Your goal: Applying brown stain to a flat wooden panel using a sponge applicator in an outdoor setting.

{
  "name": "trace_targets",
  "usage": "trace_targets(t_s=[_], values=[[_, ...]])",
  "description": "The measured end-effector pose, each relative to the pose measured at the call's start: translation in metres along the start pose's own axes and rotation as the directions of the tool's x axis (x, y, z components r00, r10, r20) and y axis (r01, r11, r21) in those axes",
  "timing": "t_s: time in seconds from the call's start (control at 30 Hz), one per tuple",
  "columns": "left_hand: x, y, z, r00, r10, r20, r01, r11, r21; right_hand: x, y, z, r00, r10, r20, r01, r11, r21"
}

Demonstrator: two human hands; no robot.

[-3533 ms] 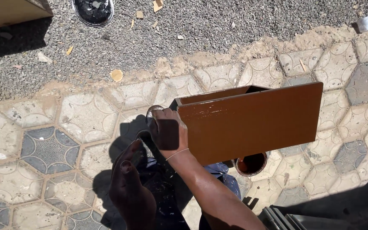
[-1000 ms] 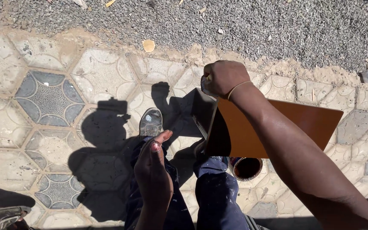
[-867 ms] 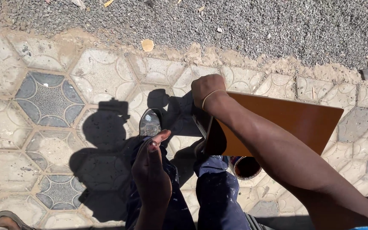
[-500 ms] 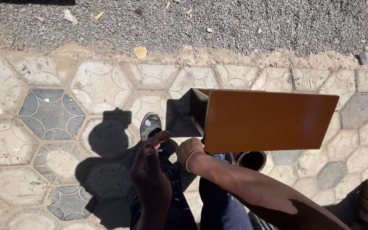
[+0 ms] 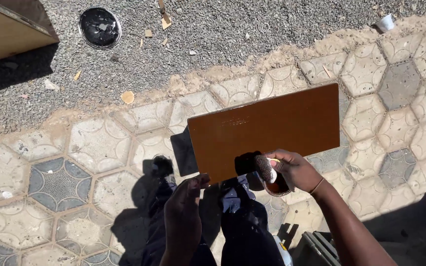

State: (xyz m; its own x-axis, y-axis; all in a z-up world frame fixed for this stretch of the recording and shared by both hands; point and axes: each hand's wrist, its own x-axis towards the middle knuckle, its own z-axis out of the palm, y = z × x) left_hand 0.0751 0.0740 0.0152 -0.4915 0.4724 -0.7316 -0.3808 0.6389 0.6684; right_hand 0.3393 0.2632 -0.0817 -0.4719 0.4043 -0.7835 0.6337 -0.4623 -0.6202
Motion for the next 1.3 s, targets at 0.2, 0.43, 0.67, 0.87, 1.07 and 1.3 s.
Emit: trace_targets(t_s=[0.2, 0.43, 0.67, 0.87, 1.07, 1.3], values=[[-0.005, 0.018, 0.129, 0.982, -0.102, 0.156, 0.060, 0.965, 0.254, -0.005, 0.041, -0.199, 0.845, -0.045, -0.532, 0.076, 0.996, 0.035], [-0.016, 0.028, 0.258, 0.897, -0.289, 0.334, 0.148, 0.909, 0.389, 0.115, 0.077, -0.347, 0.789, -0.165, -0.592, 0.124, 0.986, -0.110], [-0.025, 0.018, 0.298, 0.906, -0.175, 0.384, 0.028, 0.933, 0.360, 0.109, 0.031, -0.335, 0.947, 0.063, -0.314, -0.108, 0.986, -0.127], [-0.028, 0.025, 0.307, 0.926, -0.214, 0.312, 0.084, 0.920, 0.384, 0.067, 0.103, -0.336, 0.952, 0.207, -0.224, -0.249, 0.952, -0.180], [-0.039, -0.003, 0.301, 0.916, -0.141, 0.375, -0.014, 0.925, 0.381, 0.017, 0.230, -0.315, 0.920, 0.349, -0.176, -0.366, 0.927, -0.075], [-0.049, -0.045, 0.276, 0.862, -0.256, 0.438, 0.009, 0.871, 0.492, -0.045, 0.272, -0.181, 0.789, 0.580, -0.200, -0.558, 0.814, 0.159]])
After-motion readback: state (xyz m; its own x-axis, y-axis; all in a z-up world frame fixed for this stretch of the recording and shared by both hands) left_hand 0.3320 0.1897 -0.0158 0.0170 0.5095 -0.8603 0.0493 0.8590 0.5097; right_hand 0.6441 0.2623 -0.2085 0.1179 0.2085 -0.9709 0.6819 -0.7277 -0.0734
